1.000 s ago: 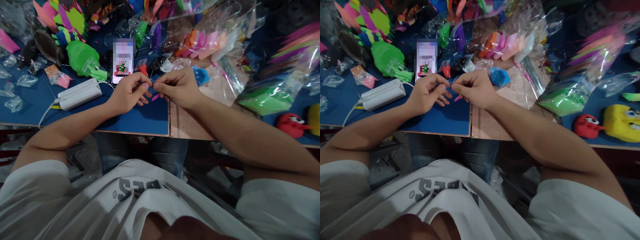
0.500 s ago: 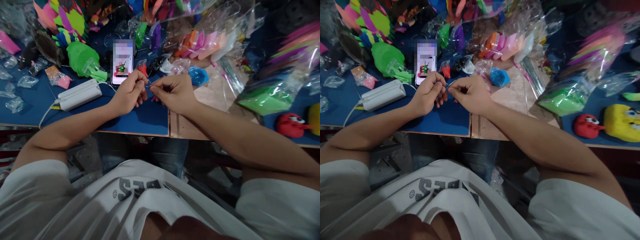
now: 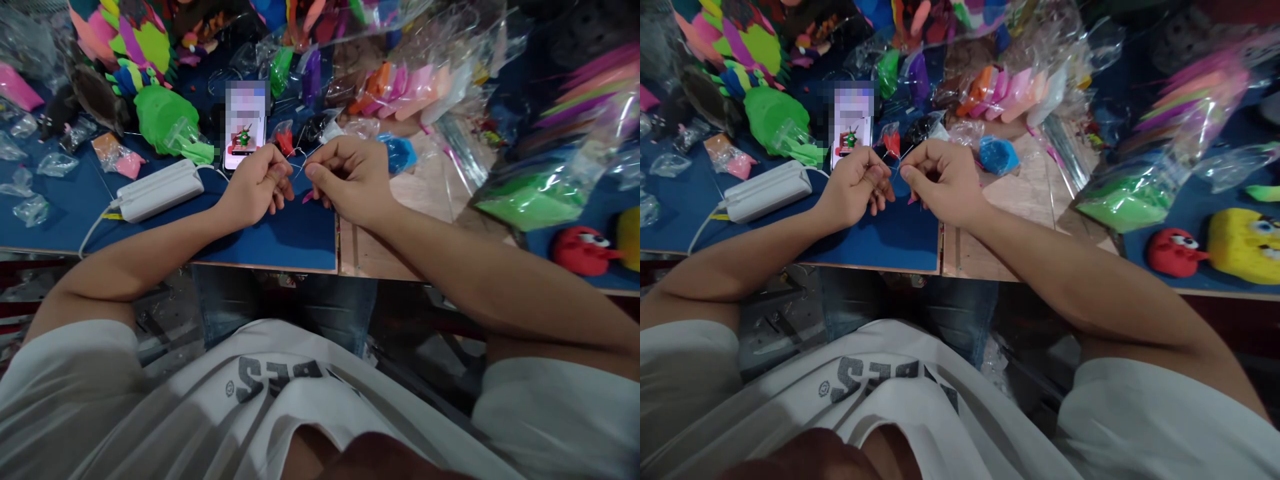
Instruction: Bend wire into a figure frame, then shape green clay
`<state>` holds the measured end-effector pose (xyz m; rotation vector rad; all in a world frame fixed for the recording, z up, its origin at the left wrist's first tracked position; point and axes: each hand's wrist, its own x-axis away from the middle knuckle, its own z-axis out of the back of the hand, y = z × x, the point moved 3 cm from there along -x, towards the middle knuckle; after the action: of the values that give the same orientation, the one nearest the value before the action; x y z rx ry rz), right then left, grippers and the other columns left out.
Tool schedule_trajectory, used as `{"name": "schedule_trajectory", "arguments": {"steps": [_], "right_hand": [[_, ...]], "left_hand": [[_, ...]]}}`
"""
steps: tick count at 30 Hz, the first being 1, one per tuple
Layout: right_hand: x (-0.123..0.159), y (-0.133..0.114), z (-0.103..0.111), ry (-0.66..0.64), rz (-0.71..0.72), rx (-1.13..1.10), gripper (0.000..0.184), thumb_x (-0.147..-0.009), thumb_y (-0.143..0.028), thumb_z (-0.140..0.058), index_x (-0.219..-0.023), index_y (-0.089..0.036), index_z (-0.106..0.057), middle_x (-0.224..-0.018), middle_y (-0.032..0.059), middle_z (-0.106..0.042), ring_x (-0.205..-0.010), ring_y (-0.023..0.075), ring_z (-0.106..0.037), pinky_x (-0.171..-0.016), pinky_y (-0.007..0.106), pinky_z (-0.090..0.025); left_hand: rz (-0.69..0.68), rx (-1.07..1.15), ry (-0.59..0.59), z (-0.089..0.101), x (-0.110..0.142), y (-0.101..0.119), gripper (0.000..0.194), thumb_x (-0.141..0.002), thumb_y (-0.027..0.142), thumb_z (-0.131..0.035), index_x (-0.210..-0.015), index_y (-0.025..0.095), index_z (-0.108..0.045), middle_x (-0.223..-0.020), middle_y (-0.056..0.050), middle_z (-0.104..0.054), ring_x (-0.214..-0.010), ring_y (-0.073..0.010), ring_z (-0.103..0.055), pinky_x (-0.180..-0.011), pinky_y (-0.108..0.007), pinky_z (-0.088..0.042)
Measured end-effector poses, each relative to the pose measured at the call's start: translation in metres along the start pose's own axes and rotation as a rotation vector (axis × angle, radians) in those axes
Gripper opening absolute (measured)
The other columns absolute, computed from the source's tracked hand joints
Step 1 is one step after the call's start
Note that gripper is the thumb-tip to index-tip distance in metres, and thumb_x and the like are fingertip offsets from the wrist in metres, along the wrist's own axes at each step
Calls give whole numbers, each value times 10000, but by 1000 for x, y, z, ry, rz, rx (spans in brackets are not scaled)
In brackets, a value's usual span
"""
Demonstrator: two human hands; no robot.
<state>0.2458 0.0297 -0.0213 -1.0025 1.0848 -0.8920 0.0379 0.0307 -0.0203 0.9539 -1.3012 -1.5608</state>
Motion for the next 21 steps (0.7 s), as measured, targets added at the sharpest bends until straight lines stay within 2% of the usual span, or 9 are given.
{"name": "schedule_trajectory", "arguments": {"steps": [5,9,16,21], "right_hand": [[2,0,-3,-13,-26,-27,381,-950,-566,-1009,-955,-284,-753,-637,-24,-698,-487,158,-583,-412,307,-481],[3,0,-7,-28,-40,-69,446,-919,-627,-1023,-945,-278,-747,-619,-34,-713,-472,146,-585,-394,283,-472],[4,-3,-10,-45,-46,-100,430,-895,-563,-1064,-934,-267,-753,-629,-35,-733,-460,136,-596,-389,268,-461],[4,-4,-11,-83,-59,-126,379,-898,-485,-1051,-924,-263,-745,-621,-44,-743,-444,131,-592,-383,254,-468]], "left_hand": [[44,84,-4,-1,-2,-3,364,-1211,546,-695,-1023,238,-646,-744,-1,-691,-567,-118,-595,-562,-251,-448],[64,149,-12,-4,-2,-2,389,-1250,539,-620,-1009,234,-635,-730,37,-560,-590,-89,-510,-573,-200,-402],[81,194,-24,-7,1,0,498,-1206,715,-630,-1038,246,-645,-738,49,-414,-586,-91,-480,-540,-193,-362],[67,223,-10,-8,1,3,433,-1232,587,-654,-983,238,-594,-755,48,-417,-589,-69,-444,-539,-172,-337]]}}
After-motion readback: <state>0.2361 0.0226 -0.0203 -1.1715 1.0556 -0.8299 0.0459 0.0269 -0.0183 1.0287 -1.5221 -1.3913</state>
